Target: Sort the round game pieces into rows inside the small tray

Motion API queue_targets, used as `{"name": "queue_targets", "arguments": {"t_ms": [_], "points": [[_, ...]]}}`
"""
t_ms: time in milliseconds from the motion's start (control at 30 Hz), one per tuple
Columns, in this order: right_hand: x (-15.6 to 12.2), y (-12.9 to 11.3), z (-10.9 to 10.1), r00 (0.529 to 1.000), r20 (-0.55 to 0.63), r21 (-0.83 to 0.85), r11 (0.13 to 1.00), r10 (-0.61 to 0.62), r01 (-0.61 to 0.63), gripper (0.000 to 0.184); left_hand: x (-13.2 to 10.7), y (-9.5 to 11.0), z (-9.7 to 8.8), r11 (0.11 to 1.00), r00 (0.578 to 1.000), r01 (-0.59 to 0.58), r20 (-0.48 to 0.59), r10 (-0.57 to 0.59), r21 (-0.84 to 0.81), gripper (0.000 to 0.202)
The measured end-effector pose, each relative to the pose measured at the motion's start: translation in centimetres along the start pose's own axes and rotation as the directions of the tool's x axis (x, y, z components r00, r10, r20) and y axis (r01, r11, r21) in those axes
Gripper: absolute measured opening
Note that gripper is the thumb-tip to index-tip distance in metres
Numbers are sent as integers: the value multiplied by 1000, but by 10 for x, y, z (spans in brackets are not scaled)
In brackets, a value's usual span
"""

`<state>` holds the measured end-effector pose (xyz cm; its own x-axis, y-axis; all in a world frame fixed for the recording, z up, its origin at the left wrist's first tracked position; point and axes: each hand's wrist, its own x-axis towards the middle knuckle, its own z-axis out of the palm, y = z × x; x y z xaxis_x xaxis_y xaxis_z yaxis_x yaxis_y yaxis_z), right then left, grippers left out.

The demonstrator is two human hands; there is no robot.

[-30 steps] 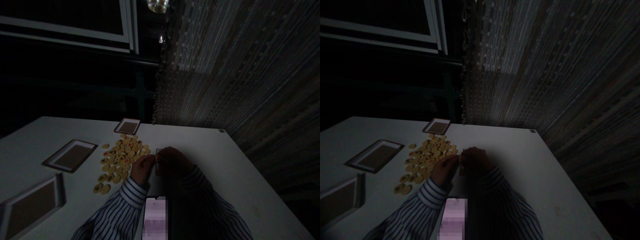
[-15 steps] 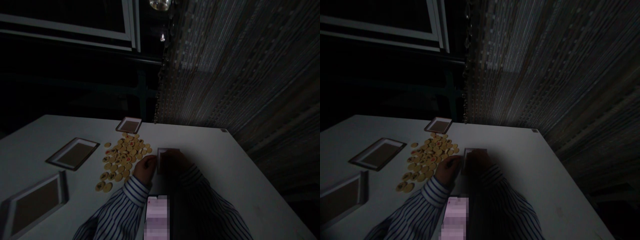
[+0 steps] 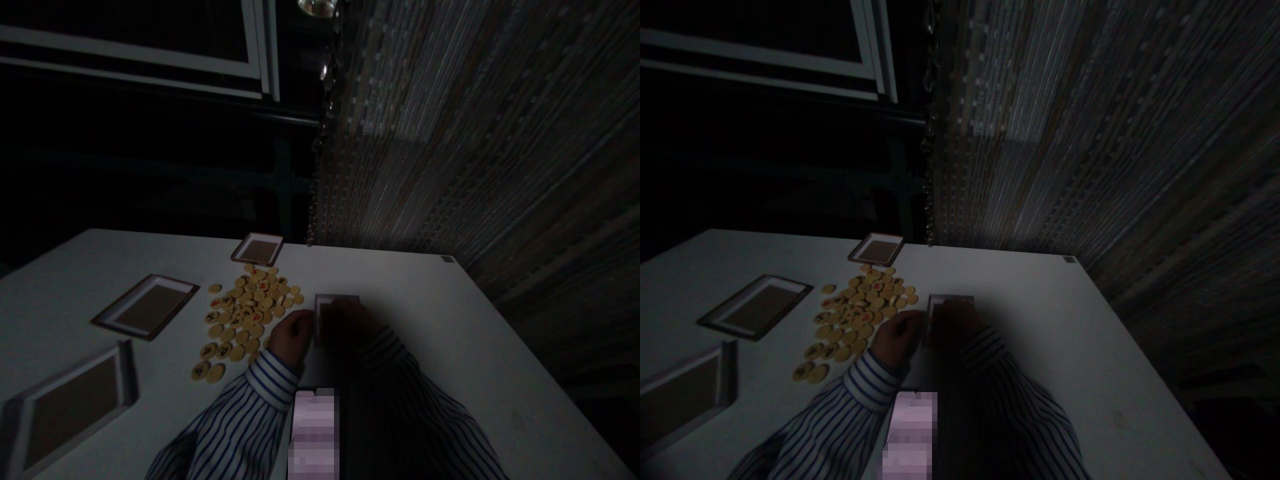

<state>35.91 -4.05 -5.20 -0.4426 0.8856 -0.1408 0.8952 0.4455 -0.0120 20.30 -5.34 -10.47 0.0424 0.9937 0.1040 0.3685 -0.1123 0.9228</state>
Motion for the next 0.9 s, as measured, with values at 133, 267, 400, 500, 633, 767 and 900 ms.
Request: {"name": "queue_targets", "arguments": {"t_ms": [133, 267, 400, 500, 633, 767, 900], "points": [[0, 1, 2, 999, -31, -3, 1000, -22, 22, 29, 0, -1, 1, 1000, 1000, 8, -9, -9, -17, 29], [-1, -1, 0, 999, -6, -2, 999, -35, 35, 29, 1, -4, 1, 1000, 1000, -6, -10, 6, -30, 28], [-1, -3, -2, 998, 38, -25, 999, -40, 41, 33, 0, -4, 1, 999, 1000, -5, -8, 5, -34, 26], [0, -4, 0, 999, 24, -30, 999, -33, 34, 32, 0, -4, 1, 999, 1000, -28, -14, 27, -22, 26], [0, -4, 3, 1000, 3, -18, 999, -30, 30, 31, 0, -6, 2, 999, 999, -33, -8, 33, 8, 26], [-1, -4, 2, 1000, -12, 13, 999, -29, 29, 34, 0, -5, 3, 1000, 1000, -17, -6, 17, 10, 27], [-2, -4, 2, 999, -12, 10, 999, -38, 38, 34, -1, -1, 1, 999, 999, -29, -16, 30, 24, 26]]}}
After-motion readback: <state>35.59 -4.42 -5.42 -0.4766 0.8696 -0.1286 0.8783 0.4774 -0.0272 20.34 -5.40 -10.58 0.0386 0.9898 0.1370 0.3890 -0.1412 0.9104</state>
